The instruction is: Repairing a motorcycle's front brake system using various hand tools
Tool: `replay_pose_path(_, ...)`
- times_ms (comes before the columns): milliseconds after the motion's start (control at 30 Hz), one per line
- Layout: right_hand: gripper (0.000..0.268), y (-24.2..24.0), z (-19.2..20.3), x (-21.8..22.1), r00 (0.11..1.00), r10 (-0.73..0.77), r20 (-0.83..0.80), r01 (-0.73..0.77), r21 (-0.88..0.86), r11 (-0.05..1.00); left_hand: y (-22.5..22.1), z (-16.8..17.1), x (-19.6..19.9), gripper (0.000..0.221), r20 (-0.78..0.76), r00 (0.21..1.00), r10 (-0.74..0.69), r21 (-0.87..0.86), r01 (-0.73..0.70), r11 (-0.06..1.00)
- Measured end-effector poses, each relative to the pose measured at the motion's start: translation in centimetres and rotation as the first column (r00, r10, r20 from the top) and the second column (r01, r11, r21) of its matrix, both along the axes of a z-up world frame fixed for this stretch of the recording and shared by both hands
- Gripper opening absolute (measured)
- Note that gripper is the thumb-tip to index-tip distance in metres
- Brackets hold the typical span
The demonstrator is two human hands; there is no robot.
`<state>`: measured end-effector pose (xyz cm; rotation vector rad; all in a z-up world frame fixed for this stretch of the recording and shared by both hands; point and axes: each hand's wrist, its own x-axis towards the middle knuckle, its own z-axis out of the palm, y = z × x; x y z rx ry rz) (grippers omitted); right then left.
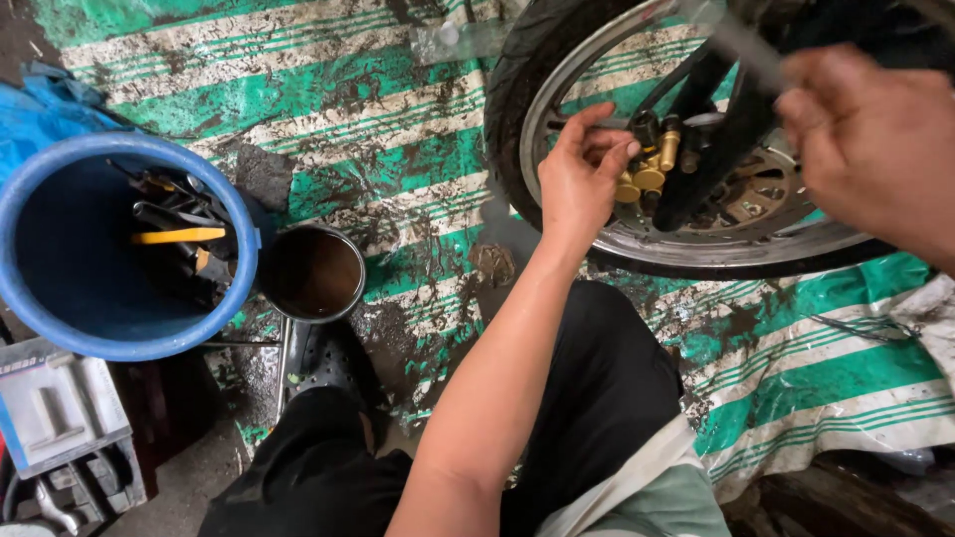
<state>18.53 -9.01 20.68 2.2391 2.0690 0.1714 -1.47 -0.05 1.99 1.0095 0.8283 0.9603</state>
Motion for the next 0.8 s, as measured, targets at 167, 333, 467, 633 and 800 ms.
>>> replay_pose_path(167,0.032,2.1,-0.3,-0.7,0.974,-0.037,0.225,0.126,-0.397,0.909,0.1,-0.2,0.2,0.05,0.014,1.0,0.001,0.016,-0.001,1.0)
replay_pose_path(333,0.043,1.2,-1.4,0.2,0.996,-0.065,0.056,0.068,-0.064,0.996,0.2,-1.0,0.7,0.049,0.03,1.0,0.009,-0.02,-0.008,1.0)
replay_pose_path(467,0.029,1.0,-1.6,1.1,0.985,-0.041,0.17,0.083,-0.25,0.965,0.4,-0.9,0.6,0.049,0.009,1.0,-0.006,-0.013,0.006,1.0)
replay_pose_path(633,0.034,2.7,1.4,-3.3,0.935,-0.097,0.34,0.267,-0.499,0.824,0.3,-1.6,1.1,0.049,0.052,0.998,0.017,-0.031,-0.015,0.999)
replay_pose_path(800,0.026,-0.9,-1.5,0.1,0.997,0.03,0.078,-0.032,0.022,0.999,0.2,-0.9,0.4,0.051,0.025,1.0,-0.015,-0.016,0.015,1.0)
